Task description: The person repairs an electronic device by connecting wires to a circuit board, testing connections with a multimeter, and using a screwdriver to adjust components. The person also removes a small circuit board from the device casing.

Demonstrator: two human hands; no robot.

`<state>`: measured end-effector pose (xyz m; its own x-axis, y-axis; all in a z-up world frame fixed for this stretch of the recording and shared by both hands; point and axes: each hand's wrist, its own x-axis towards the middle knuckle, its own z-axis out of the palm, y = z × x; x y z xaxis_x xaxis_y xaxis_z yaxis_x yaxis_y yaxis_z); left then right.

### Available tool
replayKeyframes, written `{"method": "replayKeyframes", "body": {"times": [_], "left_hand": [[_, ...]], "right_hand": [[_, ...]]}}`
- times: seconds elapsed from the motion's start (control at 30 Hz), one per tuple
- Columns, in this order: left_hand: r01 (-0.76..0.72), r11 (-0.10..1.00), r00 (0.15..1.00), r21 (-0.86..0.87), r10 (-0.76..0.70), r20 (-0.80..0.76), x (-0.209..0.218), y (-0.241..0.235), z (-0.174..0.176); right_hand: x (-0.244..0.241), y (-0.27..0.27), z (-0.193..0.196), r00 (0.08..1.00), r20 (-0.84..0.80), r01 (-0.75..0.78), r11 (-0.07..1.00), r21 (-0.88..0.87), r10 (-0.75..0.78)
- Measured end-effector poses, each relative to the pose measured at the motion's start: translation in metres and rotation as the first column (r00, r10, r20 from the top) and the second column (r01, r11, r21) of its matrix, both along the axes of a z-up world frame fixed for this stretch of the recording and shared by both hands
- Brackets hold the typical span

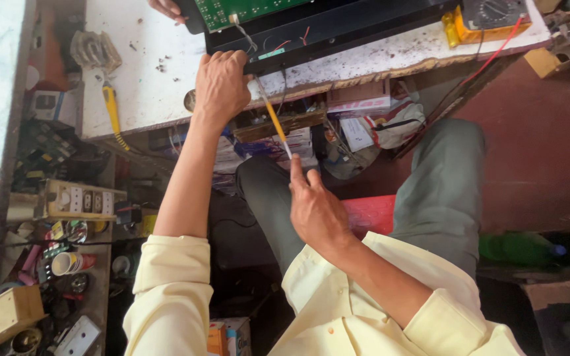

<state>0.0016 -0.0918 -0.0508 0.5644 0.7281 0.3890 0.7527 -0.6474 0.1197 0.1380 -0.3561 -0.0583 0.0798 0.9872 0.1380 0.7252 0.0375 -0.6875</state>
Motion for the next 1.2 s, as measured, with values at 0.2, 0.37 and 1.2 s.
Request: {"method": "replayKeyframes", "body": {"times": [0.2, 0.37, 1.2], "left_hand": [[-0.014, 0.999, 0.998, -0.031, 0.016, 0.059, 0.0, -0.005, 0.001], [0.016, 1.0, 0.996, 0.014, -0.018, 0.09, 0.0, -0.01, 0.007], [-0.007, 0.998, 0.988, -0.067, 0.018, 0.154, 0.008, -0.021, 0.025]], "right_hand": [[0.008, 0.024, -0.015, 0.188, -0.947, -0.167, 0.941, -0.294, -0.262], [0.024, 0.054, -0.016, -0.288, -0.913, -0.36, 0.916, -0.177, -0.29], [0.012, 0.092, -0.036, -0.051, -0.822, -0.275, 0.799, -0.534, -0.567]]}}
